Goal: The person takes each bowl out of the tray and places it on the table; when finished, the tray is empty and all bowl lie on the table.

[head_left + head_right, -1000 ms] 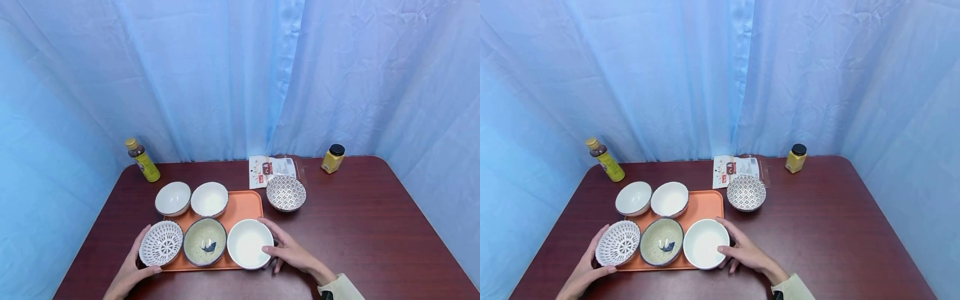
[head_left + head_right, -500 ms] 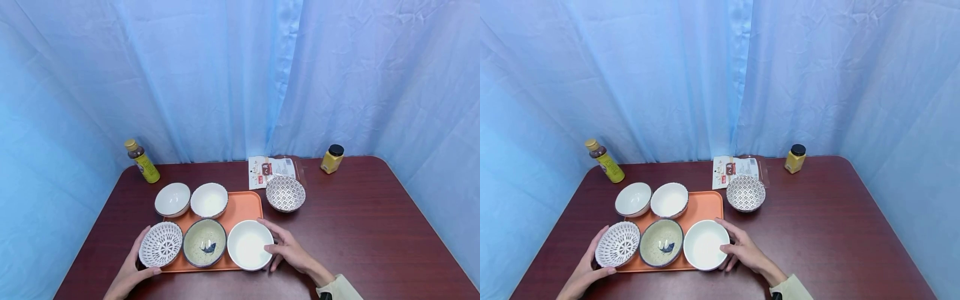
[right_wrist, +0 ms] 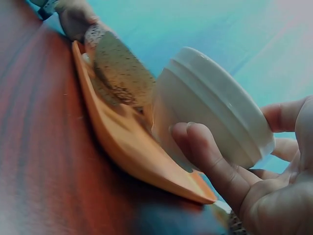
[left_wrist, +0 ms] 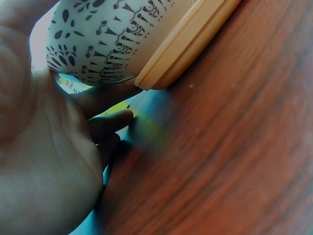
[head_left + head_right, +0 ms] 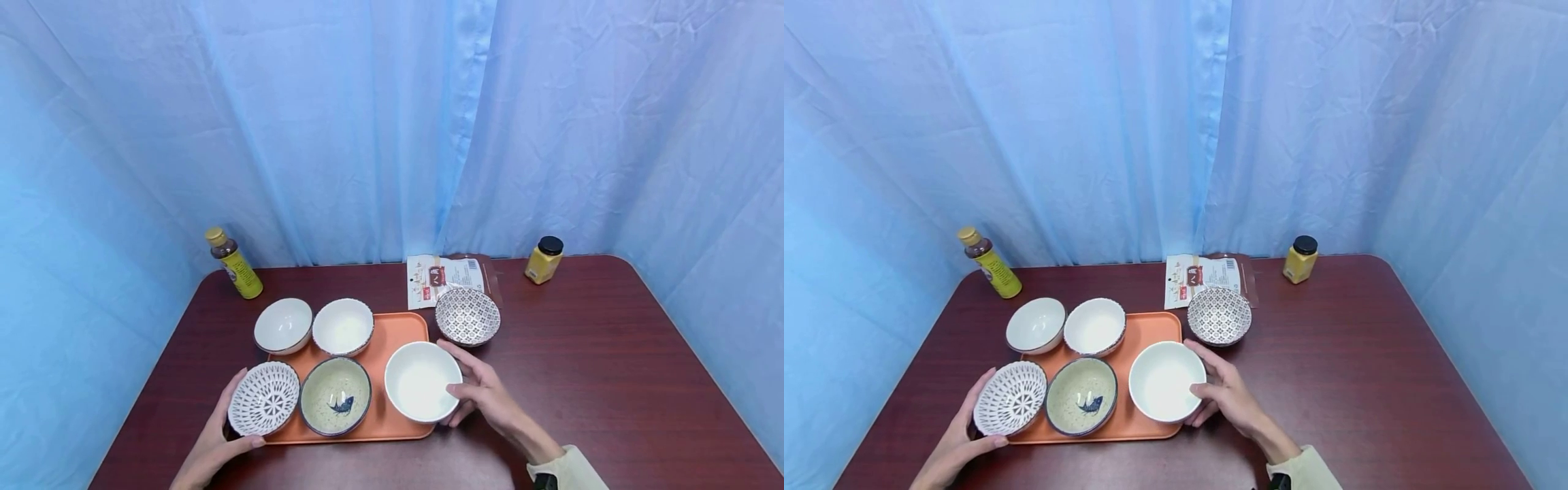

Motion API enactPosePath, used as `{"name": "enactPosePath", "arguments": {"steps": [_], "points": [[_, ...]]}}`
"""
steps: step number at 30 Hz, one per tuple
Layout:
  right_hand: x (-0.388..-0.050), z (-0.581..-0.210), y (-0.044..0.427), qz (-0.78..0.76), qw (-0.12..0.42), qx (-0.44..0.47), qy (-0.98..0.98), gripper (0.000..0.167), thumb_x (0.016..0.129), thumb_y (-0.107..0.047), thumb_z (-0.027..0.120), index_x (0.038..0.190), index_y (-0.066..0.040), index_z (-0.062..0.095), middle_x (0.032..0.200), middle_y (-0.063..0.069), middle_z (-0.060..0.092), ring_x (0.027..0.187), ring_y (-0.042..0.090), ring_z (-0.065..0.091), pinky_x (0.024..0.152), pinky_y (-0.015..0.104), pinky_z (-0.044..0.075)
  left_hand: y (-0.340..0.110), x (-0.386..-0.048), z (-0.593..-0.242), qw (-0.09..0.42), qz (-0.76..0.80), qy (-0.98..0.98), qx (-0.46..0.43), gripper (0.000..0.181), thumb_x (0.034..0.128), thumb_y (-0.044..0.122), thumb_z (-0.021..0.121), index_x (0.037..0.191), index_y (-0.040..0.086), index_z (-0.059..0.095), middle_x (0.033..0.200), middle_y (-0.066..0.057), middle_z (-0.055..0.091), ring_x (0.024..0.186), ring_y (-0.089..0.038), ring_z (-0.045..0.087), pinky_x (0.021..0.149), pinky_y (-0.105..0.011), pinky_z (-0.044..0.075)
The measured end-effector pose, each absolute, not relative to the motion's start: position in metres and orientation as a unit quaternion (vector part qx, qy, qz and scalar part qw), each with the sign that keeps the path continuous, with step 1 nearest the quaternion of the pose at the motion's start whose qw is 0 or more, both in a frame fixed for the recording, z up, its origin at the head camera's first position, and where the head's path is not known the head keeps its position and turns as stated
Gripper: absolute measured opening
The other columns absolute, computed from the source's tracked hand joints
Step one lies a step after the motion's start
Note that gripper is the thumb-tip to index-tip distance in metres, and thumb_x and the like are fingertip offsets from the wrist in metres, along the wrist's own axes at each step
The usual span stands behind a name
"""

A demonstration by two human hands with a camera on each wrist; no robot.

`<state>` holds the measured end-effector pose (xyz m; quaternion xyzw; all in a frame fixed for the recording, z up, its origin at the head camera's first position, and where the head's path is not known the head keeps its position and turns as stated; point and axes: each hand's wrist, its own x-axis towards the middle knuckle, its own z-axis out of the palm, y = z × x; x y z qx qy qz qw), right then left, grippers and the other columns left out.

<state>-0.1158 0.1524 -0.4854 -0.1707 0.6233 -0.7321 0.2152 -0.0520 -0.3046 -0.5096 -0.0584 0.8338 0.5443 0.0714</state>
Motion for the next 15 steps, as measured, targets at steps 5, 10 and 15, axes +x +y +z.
{"name": "enactPosePath", "arguments": {"steps": [5,10,15], "points": [[-0.118,-0.476,0.16,-0.735,0.186,-0.172,0.629,0.072,0.095,0.002,0.053,0.158,0.003,0.017,0.14,0.046,0.039,0.063,0.03,0.074,0.052,0.049,0.058,-0.305,-0.053,-0.51,0.074,0.543,0.834,-0.062,0.11,0.081,0.013,0.079,0.162,0.028,0.007,0.167,-0.008,0.014,0.122,0.029,0.02,0.089,0.0,0.02],[-0.12,-0.468,0.169,-0.747,0.167,-0.172,0.62,0.07,0.096,0.002,0.053,0.158,0.001,0.02,0.137,0.023,0.053,0.064,0.03,0.074,0.053,0.049,0.058,-0.305,-0.053,-0.51,0.083,0.534,0.838,-0.071,0.109,0.0819,0.016,0.079,0.162,0.031,0.006,0.169,-0.006,0.012,0.121,0.03,0.018,0.105,-0.017,0.022],[-0.122,-0.456,0.182,-0.748,0.14,-0.162,0.629,0.069,0.097,0.001,0.053,0.158,-0.001,0.021,0.128,-0.001,0.059,0.068,0.026,0.074,0.055,0.048,0.059,-0.305,-0.054,-0.509,0.085,0.531,0.84,-0.072,0.109,0.0823,0.016,0.078,0.162,0.03,0.005,0.169,-0.006,0.011,0.123,0.028,0.016,0.114,-0.033,0.021]]}}
